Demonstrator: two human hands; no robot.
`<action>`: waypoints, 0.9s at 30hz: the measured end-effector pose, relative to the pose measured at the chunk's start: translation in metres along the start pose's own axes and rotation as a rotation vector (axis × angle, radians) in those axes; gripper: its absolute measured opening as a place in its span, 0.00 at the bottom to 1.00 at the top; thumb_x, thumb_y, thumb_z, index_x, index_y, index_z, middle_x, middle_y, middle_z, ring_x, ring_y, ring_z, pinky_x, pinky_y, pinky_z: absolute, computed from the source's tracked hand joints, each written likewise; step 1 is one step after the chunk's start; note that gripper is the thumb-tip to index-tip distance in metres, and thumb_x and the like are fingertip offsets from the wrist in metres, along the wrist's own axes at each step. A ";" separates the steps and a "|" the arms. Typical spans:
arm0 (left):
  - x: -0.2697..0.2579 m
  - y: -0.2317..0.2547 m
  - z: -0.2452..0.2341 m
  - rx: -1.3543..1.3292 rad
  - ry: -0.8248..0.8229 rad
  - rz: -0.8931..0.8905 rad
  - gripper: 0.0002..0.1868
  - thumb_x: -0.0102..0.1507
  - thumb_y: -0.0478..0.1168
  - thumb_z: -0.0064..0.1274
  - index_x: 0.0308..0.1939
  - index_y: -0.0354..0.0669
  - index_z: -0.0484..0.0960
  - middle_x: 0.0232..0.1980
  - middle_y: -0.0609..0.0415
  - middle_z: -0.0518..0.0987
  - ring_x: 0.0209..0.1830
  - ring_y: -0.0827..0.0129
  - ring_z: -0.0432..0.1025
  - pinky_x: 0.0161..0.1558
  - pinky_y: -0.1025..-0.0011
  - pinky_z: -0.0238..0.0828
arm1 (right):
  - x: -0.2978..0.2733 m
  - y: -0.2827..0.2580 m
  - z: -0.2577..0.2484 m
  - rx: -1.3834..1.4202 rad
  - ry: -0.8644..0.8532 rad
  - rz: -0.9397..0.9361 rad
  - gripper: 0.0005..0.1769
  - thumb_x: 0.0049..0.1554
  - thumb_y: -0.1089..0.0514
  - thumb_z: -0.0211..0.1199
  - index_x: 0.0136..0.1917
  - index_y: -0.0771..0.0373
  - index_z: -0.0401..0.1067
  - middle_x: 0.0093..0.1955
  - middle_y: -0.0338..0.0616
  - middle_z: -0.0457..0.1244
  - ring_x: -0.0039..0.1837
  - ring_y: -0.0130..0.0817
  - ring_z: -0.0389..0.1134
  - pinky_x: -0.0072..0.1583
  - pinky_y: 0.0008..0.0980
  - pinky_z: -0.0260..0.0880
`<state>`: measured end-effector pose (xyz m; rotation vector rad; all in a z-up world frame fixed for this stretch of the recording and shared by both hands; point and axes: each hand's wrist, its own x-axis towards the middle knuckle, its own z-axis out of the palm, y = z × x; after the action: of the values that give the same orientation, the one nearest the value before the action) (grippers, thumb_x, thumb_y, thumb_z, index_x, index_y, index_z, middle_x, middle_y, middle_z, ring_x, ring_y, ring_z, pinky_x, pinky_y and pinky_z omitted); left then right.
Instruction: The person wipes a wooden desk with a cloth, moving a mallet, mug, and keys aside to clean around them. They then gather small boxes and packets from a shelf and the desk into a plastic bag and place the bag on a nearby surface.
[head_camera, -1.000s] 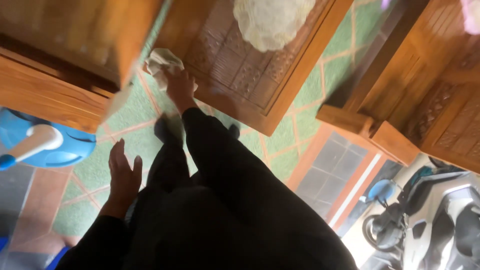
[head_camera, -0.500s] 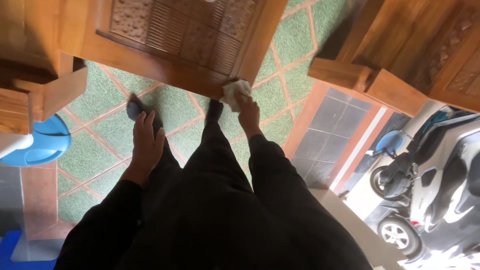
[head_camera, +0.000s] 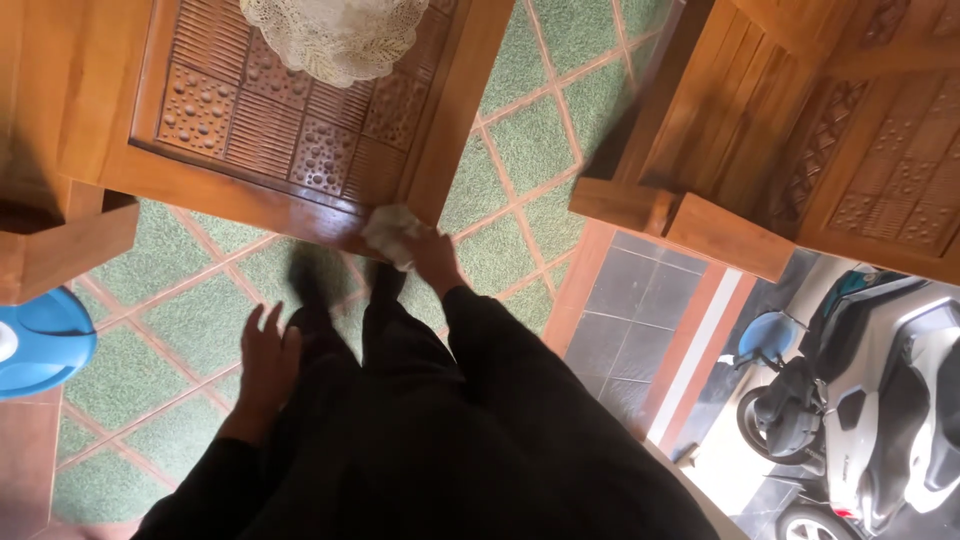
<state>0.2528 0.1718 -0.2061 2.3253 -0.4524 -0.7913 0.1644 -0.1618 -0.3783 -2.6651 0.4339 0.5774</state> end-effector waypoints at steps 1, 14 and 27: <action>-0.001 0.005 0.002 -0.006 -0.047 -0.038 0.29 0.69 0.45 0.45 0.72 0.34 0.65 0.76 0.26 0.56 0.75 0.32 0.50 0.69 0.42 0.49 | 0.001 0.009 -0.004 -0.040 -0.039 0.083 0.21 0.61 0.52 0.61 0.65 0.59 0.71 0.62 0.52 0.65 0.59 0.50 0.69 0.54 0.51 0.71; 0.083 0.029 0.000 0.063 0.086 0.326 0.25 0.71 0.45 0.47 0.69 0.37 0.70 0.70 0.31 0.67 0.72 0.39 0.60 0.71 0.49 0.56 | -0.006 0.066 -0.086 0.521 0.158 0.362 0.30 0.58 0.54 0.63 0.73 0.50 0.65 0.57 0.61 0.60 0.57 0.54 0.66 0.58 0.47 0.69; 0.197 0.223 0.089 0.017 0.041 0.494 0.24 0.74 0.47 0.39 0.67 0.31 0.70 0.68 0.33 0.71 0.72 0.39 0.61 0.73 0.51 0.53 | -0.092 0.284 -0.206 1.250 0.074 0.498 0.24 0.61 0.55 0.61 0.69 0.66 0.75 0.45 0.54 0.67 0.41 0.37 0.63 0.42 0.37 0.64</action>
<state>0.3208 -0.1315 -0.1965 2.1049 -0.9681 -0.4982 0.0473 -0.4791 -0.2466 -1.3732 1.0575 0.1874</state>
